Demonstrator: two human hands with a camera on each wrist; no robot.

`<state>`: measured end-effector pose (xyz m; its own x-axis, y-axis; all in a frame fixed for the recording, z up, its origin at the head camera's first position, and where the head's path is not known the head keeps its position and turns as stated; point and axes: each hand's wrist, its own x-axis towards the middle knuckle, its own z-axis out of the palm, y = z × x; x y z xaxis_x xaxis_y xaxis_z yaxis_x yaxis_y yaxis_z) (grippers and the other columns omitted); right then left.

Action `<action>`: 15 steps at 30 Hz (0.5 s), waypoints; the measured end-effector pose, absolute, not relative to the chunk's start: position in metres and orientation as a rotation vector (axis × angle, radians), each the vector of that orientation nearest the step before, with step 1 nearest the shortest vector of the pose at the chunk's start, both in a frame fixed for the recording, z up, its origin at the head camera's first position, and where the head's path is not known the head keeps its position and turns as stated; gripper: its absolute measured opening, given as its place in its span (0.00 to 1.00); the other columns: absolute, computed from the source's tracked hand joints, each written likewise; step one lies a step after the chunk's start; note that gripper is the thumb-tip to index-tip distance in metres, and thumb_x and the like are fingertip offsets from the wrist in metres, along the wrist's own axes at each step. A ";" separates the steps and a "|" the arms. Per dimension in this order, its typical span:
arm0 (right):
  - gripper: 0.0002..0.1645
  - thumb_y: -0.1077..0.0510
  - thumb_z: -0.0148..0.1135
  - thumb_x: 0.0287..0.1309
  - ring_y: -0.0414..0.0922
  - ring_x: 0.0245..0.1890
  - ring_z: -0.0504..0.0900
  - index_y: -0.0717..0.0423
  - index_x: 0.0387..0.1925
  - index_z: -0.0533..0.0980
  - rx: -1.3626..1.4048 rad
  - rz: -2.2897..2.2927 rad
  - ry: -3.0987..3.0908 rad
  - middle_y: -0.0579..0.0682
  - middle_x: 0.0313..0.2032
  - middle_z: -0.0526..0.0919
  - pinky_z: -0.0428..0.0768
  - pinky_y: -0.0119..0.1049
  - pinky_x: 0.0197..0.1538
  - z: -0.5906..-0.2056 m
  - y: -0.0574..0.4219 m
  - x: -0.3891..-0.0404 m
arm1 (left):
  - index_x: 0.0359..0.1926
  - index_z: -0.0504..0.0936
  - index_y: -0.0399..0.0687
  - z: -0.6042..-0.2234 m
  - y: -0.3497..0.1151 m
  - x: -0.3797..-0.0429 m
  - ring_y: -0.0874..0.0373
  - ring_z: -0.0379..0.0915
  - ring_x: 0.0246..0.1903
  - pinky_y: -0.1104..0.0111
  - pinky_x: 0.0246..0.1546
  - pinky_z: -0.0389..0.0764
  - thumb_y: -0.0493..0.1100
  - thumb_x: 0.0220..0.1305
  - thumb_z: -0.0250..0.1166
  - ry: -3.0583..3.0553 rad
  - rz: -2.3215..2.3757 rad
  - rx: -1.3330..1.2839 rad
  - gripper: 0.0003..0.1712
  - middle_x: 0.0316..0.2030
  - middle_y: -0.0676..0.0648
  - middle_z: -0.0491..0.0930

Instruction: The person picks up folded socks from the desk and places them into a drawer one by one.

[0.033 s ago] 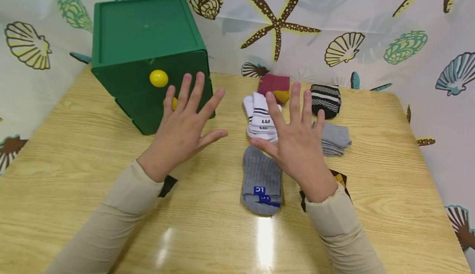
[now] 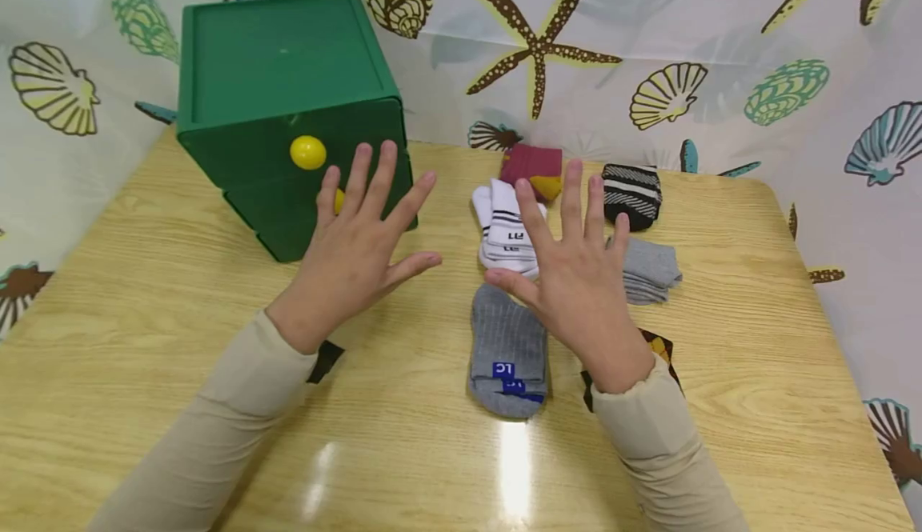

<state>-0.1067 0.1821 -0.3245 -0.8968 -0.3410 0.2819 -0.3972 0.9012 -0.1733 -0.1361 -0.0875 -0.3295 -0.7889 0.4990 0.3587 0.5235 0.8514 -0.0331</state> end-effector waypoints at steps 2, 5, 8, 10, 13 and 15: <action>0.59 0.15 0.31 0.57 0.60 0.76 0.23 0.35 0.82 0.35 0.558 0.327 -2.820 0.56 0.77 0.19 0.43 0.78 0.65 -0.323 0.182 -0.107 | 0.82 0.49 0.57 -0.328 -0.088 -0.136 0.42 0.20 0.77 0.44 0.72 0.29 0.71 0.69 0.56 -2.669 -0.096 -0.764 0.51 0.79 0.36 0.32; 0.59 0.20 0.46 0.60 0.59 0.76 0.23 0.35 0.82 0.35 0.555 0.322 -2.824 0.56 0.77 0.19 0.44 0.78 0.65 -0.322 0.181 -0.107 | 0.82 0.49 0.56 -0.326 -0.089 -0.136 0.42 0.20 0.77 0.44 0.72 0.28 0.71 0.69 0.56 -2.661 -0.099 -0.766 0.51 0.79 0.36 0.32; 0.62 0.28 0.61 0.61 0.59 0.76 0.24 0.37 0.82 0.36 0.539 0.322 -2.837 0.57 0.77 0.19 0.44 0.77 0.65 -0.321 0.179 -0.107 | 0.82 0.50 0.56 -0.324 -0.090 -0.136 0.42 0.21 0.77 0.45 0.72 0.28 0.71 0.68 0.57 -2.646 -0.109 -0.771 0.51 0.79 0.36 0.33; 0.64 0.32 0.66 0.60 0.59 0.76 0.24 0.38 0.82 0.36 0.531 0.330 -2.852 0.58 0.77 0.18 0.43 0.77 0.65 -0.321 0.179 -0.107 | 0.82 0.51 0.56 -0.323 -0.091 -0.135 0.42 0.21 0.77 0.45 0.72 0.27 0.71 0.68 0.57 -2.635 -0.113 -0.773 0.51 0.79 0.36 0.33; 0.64 0.32 0.66 0.61 0.60 0.76 0.25 0.39 0.82 0.36 0.524 0.353 -2.875 0.56 0.77 0.17 0.42 0.77 0.66 -0.322 0.178 -0.107 | 0.81 0.52 0.55 -0.322 -0.093 -0.134 0.43 0.20 0.77 0.45 0.72 0.27 0.71 0.68 0.58 -2.626 -0.127 -0.780 0.51 0.79 0.36 0.34; 0.63 0.32 0.65 0.61 0.60 0.77 0.25 0.39 0.82 0.36 0.519 0.374 -2.889 0.55 0.77 0.17 0.41 0.76 0.66 -0.323 0.178 -0.105 | 0.81 0.52 0.55 -0.321 -0.094 -0.133 0.43 0.21 0.77 0.45 0.72 0.27 0.70 0.68 0.58 -2.620 -0.136 -0.790 0.50 0.79 0.36 0.35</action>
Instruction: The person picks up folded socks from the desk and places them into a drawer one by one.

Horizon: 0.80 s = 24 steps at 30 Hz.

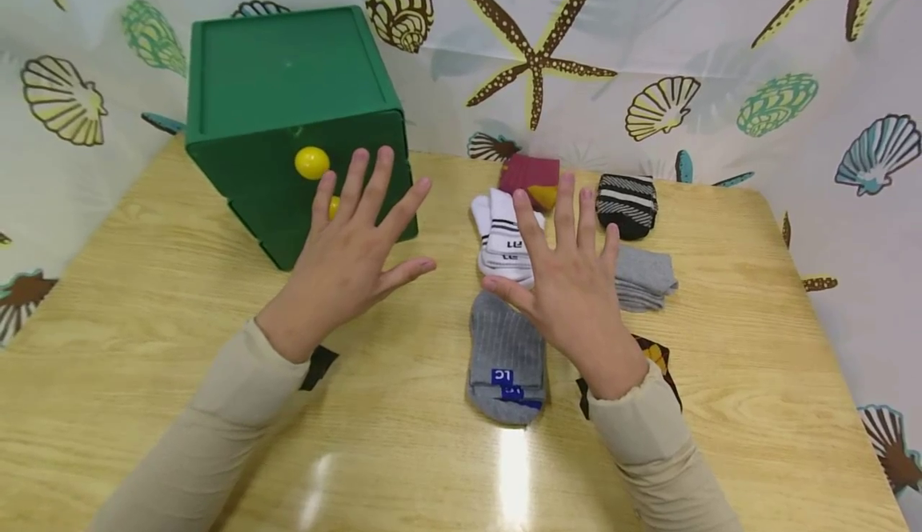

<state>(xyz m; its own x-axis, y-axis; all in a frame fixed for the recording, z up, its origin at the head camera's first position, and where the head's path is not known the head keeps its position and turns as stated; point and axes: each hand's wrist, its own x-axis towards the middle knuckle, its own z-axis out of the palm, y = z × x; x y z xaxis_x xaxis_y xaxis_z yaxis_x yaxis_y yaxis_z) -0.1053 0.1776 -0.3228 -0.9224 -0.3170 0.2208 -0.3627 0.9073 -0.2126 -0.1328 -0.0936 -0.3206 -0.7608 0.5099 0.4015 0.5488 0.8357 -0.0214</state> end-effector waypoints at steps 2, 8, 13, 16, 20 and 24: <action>0.63 0.31 0.65 0.62 0.60 0.77 0.27 0.39 0.82 0.36 0.513 0.397 -2.894 0.54 0.77 0.17 0.41 0.75 0.67 -0.322 0.176 -0.104 | 0.81 0.53 0.55 -0.317 -0.097 -0.131 0.43 0.21 0.77 0.45 0.72 0.28 0.70 0.68 0.59 -2.615 -0.139 -0.794 0.50 0.79 0.36 0.36; 0.62 0.34 0.66 0.63 0.61 0.77 0.30 0.44 0.82 0.39 0.542 0.482 -2.885 0.59 0.78 0.23 0.41 0.73 0.68 -0.320 0.167 -0.093 | 0.81 0.53 0.55 -0.306 -0.116 -0.122 0.45 0.20 0.77 0.46 0.72 0.27 0.66 0.69 0.61 -2.663 -0.163 -0.771 0.49 0.79 0.37 0.36; 0.61 0.37 0.67 0.63 0.60 0.78 0.34 0.50 0.82 0.42 0.638 0.546 -2.815 0.60 0.79 0.29 0.42 0.69 0.70 -0.315 0.154 -0.089 | 0.80 0.55 0.52 -0.294 -0.142 -0.121 0.43 0.24 0.78 0.43 0.72 0.30 0.61 0.68 0.66 -2.666 -0.278 -0.716 0.48 0.79 0.36 0.39; 0.61 0.38 0.68 0.63 0.61 0.78 0.38 0.52 0.82 0.43 0.687 0.578 -2.760 0.62 0.79 0.33 0.45 0.67 0.71 -0.310 0.145 -0.091 | 0.80 0.56 0.50 -0.285 -0.158 -0.125 0.41 0.28 0.78 0.41 0.72 0.36 0.57 0.69 0.67 -2.644 -0.354 -0.693 0.47 0.79 0.34 0.41; 0.59 0.37 0.67 0.64 0.60 0.77 0.42 0.52 0.82 0.44 0.733 0.624 -2.721 0.63 0.79 0.38 0.46 0.65 0.71 -0.302 0.133 -0.096 | 0.80 0.55 0.48 -0.271 -0.175 -0.130 0.41 0.29 0.78 0.40 0.71 0.43 0.56 0.70 0.66 -2.651 -0.383 -0.669 0.46 0.79 0.34 0.39; 0.58 0.36 0.64 0.65 0.57 0.78 0.44 0.51 0.82 0.44 0.762 0.658 -2.711 0.60 0.79 0.40 0.46 0.66 0.71 -0.294 0.120 -0.103 | 0.80 0.53 0.48 -0.252 -0.188 -0.138 0.40 0.28 0.77 0.39 0.71 0.40 0.59 0.71 0.63 -2.691 -0.343 -0.636 0.47 0.79 0.34 0.38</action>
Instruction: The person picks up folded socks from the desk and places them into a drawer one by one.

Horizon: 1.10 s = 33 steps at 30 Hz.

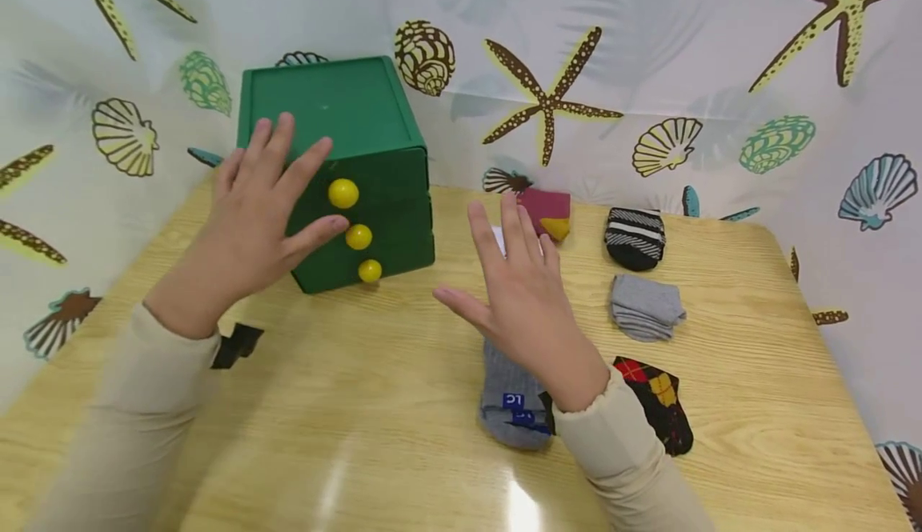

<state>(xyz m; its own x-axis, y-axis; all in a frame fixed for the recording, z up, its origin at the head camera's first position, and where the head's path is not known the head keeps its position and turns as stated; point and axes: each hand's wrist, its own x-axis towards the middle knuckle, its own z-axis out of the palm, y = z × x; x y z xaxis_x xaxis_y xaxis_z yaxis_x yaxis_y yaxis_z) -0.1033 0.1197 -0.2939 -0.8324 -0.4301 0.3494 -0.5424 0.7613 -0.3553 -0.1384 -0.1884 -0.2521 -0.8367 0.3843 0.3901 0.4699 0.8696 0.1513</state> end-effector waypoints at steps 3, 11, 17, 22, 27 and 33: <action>0.57 0.36 0.64 0.66 0.58 0.77 0.46 0.51 0.82 0.45 0.780 0.676 -2.700 0.60 0.79 0.41 0.49 0.66 0.71 -0.292 0.109 -0.109 | 0.81 0.48 0.48 -0.240 -0.200 -0.154 0.40 0.25 0.77 0.39 0.71 0.35 0.61 0.74 0.58 -2.782 -0.430 -0.601 0.47 0.79 0.34 0.34; 0.53 0.36 0.62 0.68 0.61 0.76 0.51 0.54 0.81 0.50 0.840 0.791 -2.678 0.62 0.78 0.47 0.53 0.62 0.72 -0.286 0.082 -0.120 | 0.82 0.31 0.51 -0.219 -0.233 -0.202 0.39 0.09 0.74 0.34 0.67 0.26 0.72 0.73 0.45 -3.075 -0.767 -0.524 0.53 0.76 0.36 0.17; 0.53 0.34 0.58 0.69 0.59 0.77 0.49 0.51 0.81 0.47 0.864 0.852 -2.708 0.60 0.79 0.46 0.52 0.61 0.72 -0.280 0.060 -0.121 | 0.78 0.21 0.48 -0.209 -0.245 -0.225 0.43 0.00 0.70 0.36 0.67 0.22 0.66 0.77 0.43 -3.171 -0.956 -0.457 0.51 0.72 0.37 0.06; 0.51 0.34 0.56 0.70 0.58 0.75 0.54 0.50 0.81 0.49 0.799 0.898 -2.725 0.58 0.78 0.50 0.56 0.58 0.72 -0.277 0.035 -0.125 | 0.75 0.18 0.38 -0.208 -0.249 -0.239 0.42 0.01 0.70 0.41 0.69 0.23 0.67 0.77 0.40 -3.184 -0.928 -0.292 0.55 0.71 0.37 0.05; 0.46 0.38 0.55 0.72 0.52 0.71 0.63 0.53 0.80 0.53 0.713 0.988 -2.697 0.57 0.74 0.60 0.65 0.51 0.70 -0.278 0.011 -0.133 | 0.74 0.18 0.33 -0.209 -0.247 -0.243 0.40 0.05 0.72 0.41 0.71 0.28 0.70 0.75 0.38 -3.216 -0.739 -0.173 0.57 0.72 0.35 0.08; 0.36 0.43 0.57 0.74 0.51 0.55 0.77 0.57 0.73 0.63 0.646 1.114 -2.615 0.57 0.61 0.74 0.77 0.45 0.55 -0.282 -0.012 -0.144 | 0.75 0.20 0.35 -0.206 -0.239 -0.244 0.38 0.09 0.73 0.35 0.69 0.32 0.74 0.72 0.36 -3.267 -0.527 -0.068 0.59 0.74 0.34 0.12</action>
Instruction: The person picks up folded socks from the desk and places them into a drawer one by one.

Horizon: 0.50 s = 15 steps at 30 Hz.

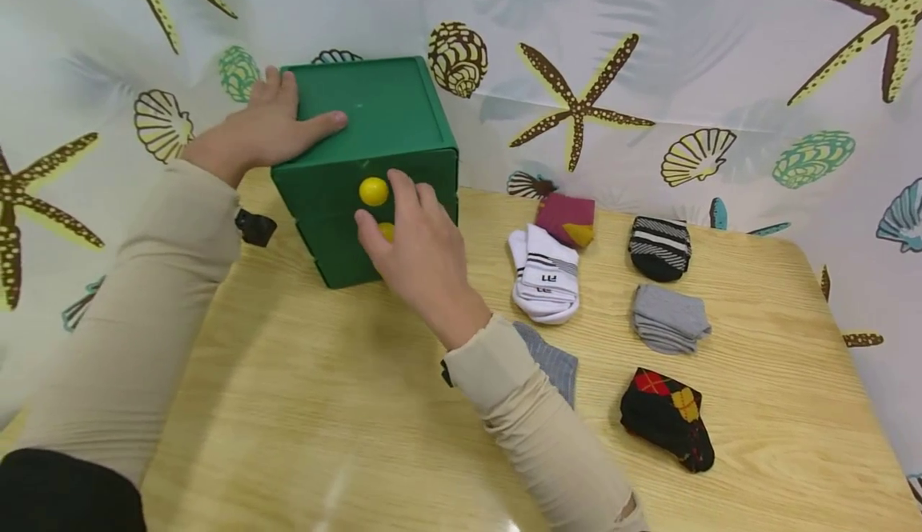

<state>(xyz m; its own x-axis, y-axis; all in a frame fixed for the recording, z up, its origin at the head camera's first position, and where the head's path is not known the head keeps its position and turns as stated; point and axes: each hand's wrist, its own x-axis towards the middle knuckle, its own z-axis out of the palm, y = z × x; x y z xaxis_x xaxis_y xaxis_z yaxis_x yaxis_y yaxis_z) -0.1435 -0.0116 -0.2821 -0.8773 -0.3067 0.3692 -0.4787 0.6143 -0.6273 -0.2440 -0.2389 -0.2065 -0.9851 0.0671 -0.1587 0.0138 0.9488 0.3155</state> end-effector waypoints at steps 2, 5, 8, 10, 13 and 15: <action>0.32 0.46 0.58 0.73 0.50 0.50 0.79 0.59 0.69 0.67 0.648 1.150 -2.569 0.56 0.56 0.76 0.78 0.43 0.51 -0.284 -0.017 -0.147 | 0.75 0.20 0.35 -0.205 -0.237 -0.244 0.38 0.10 0.74 0.35 0.69 0.32 0.75 0.72 0.35 2.939 0.446 0.051 0.59 0.74 0.34 0.13; 0.27 0.49 0.60 0.72 0.49 0.43 0.80 0.60 0.64 0.70 0.649 1.192 -2.514 0.55 0.49 0.78 0.77 0.39 0.45 -0.286 -0.023 -0.151 | 0.76 0.21 0.35 -0.204 -0.235 -0.243 0.38 0.13 0.74 0.34 0.69 0.32 0.75 0.72 0.34 2.940 0.418 0.056 0.59 0.75 0.35 0.15; 0.26 0.50 0.62 0.72 0.47 0.39 0.78 0.60 0.62 0.71 0.625 1.204 -2.500 0.53 0.45 0.77 0.76 0.37 0.43 -0.288 -0.028 -0.154 | 0.75 0.20 0.35 -0.203 -0.236 -0.243 0.37 0.16 0.75 0.35 0.69 0.34 0.75 0.72 0.33 2.921 0.415 0.069 0.58 0.75 0.35 0.13; 0.25 0.50 0.63 0.71 0.45 0.36 0.76 0.59 0.61 0.70 0.612 1.198 -2.495 0.53 0.43 0.77 0.75 0.36 0.41 -0.289 -0.030 -0.157 | 0.74 0.18 0.35 -0.202 -0.236 -0.242 0.37 0.18 0.75 0.38 0.70 0.36 0.75 0.72 0.33 2.896 0.429 0.076 0.58 0.74 0.36 0.11; 0.24 0.50 0.64 0.70 0.45 0.34 0.75 0.59 0.58 0.69 0.605 1.188 -2.474 0.52 0.41 0.77 0.75 0.35 0.39 -0.291 -0.035 -0.161 | 0.73 0.16 0.36 -0.202 -0.238 -0.242 0.35 0.22 0.75 0.42 0.72 0.41 0.75 0.71 0.32 2.852 0.468 0.078 0.58 0.72 0.38 0.07; 0.23 0.50 0.65 0.70 0.45 0.34 0.75 0.59 0.55 0.69 0.605 1.180 -2.455 0.52 0.41 0.77 0.75 0.36 0.38 -0.292 -0.037 -0.163 | 0.73 0.15 0.37 -0.202 -0.238 -0.241 0.34 0.23 0.75 0.43 0.72 0.43 0.75 0.71 0.32 2.840 0.479 0.071 0.58 0.72 0.38 0.06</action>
